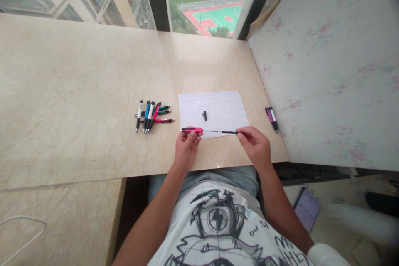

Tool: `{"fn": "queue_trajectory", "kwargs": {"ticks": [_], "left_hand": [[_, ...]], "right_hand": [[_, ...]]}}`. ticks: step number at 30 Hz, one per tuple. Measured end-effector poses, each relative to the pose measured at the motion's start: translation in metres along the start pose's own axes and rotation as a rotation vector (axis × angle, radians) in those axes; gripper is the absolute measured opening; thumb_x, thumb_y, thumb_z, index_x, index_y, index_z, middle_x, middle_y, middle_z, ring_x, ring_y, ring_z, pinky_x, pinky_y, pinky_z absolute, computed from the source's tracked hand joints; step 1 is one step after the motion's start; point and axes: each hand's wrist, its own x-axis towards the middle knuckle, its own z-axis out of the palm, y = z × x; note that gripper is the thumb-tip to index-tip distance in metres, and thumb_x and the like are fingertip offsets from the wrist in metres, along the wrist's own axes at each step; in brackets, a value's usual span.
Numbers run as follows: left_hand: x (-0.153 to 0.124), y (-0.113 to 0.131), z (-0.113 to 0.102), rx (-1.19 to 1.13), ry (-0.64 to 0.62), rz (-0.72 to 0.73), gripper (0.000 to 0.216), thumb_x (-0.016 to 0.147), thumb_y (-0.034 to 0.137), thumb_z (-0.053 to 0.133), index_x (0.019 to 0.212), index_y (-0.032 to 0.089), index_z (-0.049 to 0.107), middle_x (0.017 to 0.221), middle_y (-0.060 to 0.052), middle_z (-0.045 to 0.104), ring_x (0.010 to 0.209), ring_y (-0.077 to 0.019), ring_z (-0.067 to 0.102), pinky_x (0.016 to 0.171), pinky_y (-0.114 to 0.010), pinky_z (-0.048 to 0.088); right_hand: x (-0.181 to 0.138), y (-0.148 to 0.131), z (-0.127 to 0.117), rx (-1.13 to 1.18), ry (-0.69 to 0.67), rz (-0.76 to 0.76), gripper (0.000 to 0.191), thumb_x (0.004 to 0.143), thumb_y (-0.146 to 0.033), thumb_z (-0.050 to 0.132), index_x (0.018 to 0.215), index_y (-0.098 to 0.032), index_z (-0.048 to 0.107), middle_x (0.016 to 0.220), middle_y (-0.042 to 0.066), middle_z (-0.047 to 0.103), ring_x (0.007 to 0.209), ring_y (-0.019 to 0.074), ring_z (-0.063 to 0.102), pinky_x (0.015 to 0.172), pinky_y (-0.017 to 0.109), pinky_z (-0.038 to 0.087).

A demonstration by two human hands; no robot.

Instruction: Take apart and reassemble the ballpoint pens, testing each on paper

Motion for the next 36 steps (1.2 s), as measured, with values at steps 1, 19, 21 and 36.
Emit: {"fn": "queue_trajectory", "kwargs": {"ticks": [1, 19, 21, 36], "left_hand": [[0.000, 0.000, 0.000, -0.004, 0.001, -0.002, 0.024, 0.073, 0.027, 0.083, 0.089, 0.018, 0.067, 0.088, -0.002, 0.074, 0.076, -0.0076, 0.068, 0.069, -0.016, 0.054], [-0.002, 0.000, 0.002, 0.017, -0.056, -0.006, 0.023, 0.074, 0.026, 0.082, 0.090, 0.018, 0.068, 0.088, -0.003, 0.075, 0.076, -0.0096, 0.068, 0.068, -0.018, 0.053], [-0.001, -0.001, 0.002, 0.025, -0.057, -0.007, 0.024, 0.074, 0.027, 0.082, 0.090, 0.017, 0.068, 0.088, -0.003, 0.075, 0.076, -0.0097, 0.068, 0.067, -0.018, 0.053], [-0.002, -0.006, -0.002, 0.086, -0.090, -0.016, 0.023, 0.074, 0.026, 0.082, 0.089, 0.017, 0.069, 0.090, -0.005, 0.077, 0.079, -0.0119, 0.070, 0.072, -0.021, 0.053]], "right_hand": [[0.000, 0.001, 0.000, -0.007, 0.006, -0.008, 0.012, 0.088, -0.031, 0.062, 0.091, -0.024, 0.072, 0.089, 0.006, 0.070, 0.083, 0.0212, 0.065, 0.070, 0.035, 0.056], [0.000, 0.005, 0.050, 0.120, -0.110, 0.076, 0.015, 0.088, -0.032, 0.062, 0.093, -0.023, 0.071, 0.091, 0.006, 0.072, 0.082, 0.0193, 0.067, 0.070, 0.031, 0.055], [0.000, 0.006, 0.052, 0.118, -0.108, 0.078, 0.014, 0.087, -0.032, 0.063, 0.093, -0.022, 0.071, 0.090, 0.006, 0.072, 0.082, 0.0192, 0.067, 0.071, 0.031, 0.056], [0.010, 0.005, 0.042, -0.056, -0.183, 0.054, 0.029, 0.089, -0.044, 0.060, 0.075, -0.020, 0.067, 0.070, 0.003, 0.067, 0.064, 0.0159, 0.060, 0.062, 0.028, 0.048]]}}
